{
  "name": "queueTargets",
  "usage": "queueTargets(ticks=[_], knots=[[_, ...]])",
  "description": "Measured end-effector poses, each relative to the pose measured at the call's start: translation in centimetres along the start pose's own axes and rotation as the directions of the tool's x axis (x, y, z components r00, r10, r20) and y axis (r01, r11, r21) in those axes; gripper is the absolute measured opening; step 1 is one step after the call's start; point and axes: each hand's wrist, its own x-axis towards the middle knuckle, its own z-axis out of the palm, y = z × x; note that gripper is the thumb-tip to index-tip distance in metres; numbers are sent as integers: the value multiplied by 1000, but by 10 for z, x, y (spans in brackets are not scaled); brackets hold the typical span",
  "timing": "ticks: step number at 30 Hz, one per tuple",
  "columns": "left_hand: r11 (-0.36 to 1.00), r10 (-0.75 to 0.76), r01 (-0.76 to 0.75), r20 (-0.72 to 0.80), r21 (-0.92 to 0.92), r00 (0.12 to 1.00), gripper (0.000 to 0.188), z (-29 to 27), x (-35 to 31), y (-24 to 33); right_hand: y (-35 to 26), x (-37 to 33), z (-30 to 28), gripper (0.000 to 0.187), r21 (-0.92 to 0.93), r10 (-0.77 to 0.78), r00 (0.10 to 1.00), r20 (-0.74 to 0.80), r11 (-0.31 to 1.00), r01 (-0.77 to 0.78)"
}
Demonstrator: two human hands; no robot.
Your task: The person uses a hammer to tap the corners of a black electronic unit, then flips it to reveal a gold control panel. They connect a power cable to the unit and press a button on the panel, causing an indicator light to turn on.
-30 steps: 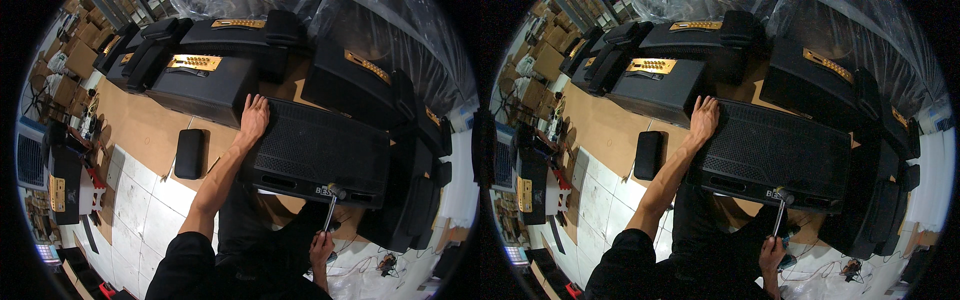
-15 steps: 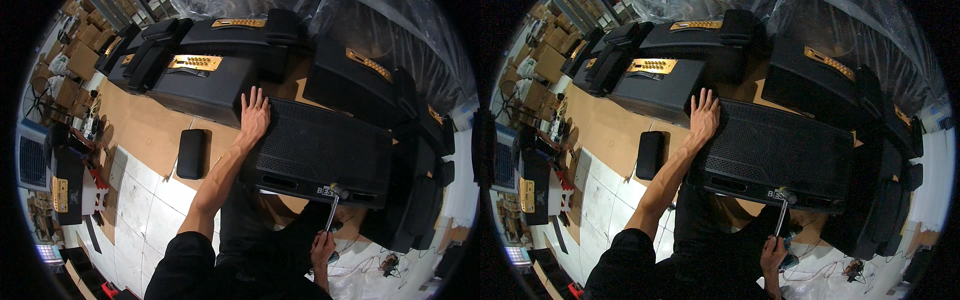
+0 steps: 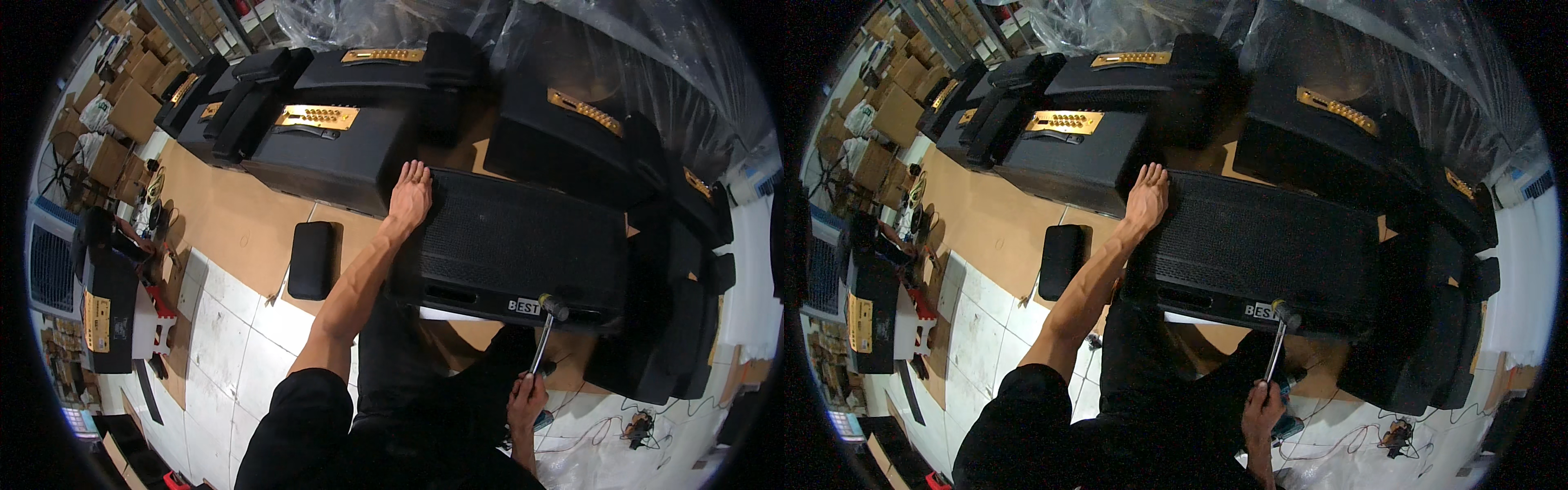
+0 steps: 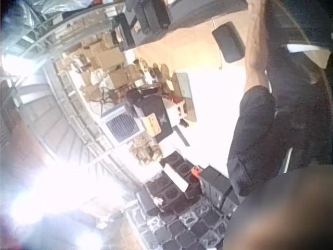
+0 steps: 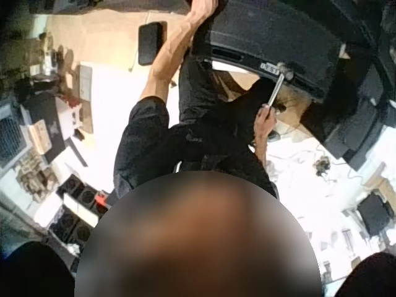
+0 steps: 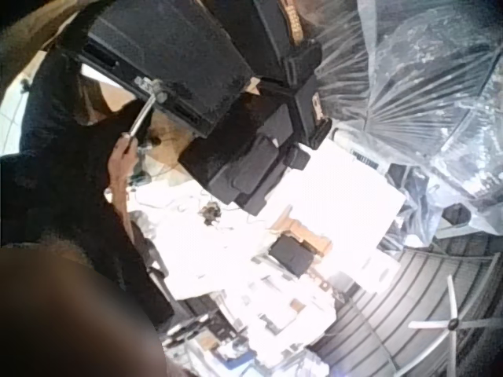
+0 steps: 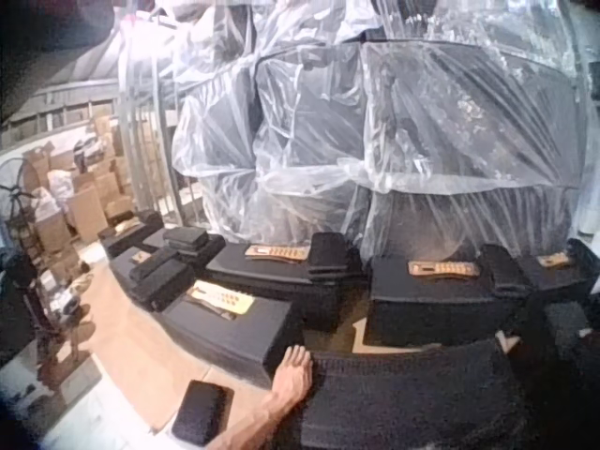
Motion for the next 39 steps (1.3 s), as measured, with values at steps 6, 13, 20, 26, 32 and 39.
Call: queueTargets(ticks=[6, 13, 20, 26, 32, 39], knots=[[994, 24, -43, 174, 104, 984, 42, -3, 7, 0, 2, -11, -6, 27, 69, -53, 997, -58, 996, 57], [992, 26, -49, 193, 113, 981, 43, -1, 0, -4, -22, -32, -7, 25, 97, -89, 993, -77, 991, 97], [997, -67, 61, 124, 48, 990, 43, -6, -6, 4, -11, -40, -3, 27, -46, -239, 969, -66, 971, 236], [952, -196, 202, 47, -231, 979, 53, -28, -6, 12, -8, -20, 4, 28, -219, -330, 944, -1, 921, 321], [630, -637, 727, 354, -273, 685, 52, -45, -54, 38, -123, 89, 62, 32, -237, -165, 943, 287, 942, 237], [711, -590, 647, 267, -274, 762, 43, -51, -45, 45, -162, 212, 170, 40, -363, -272, 871, 409, 828, 428]])
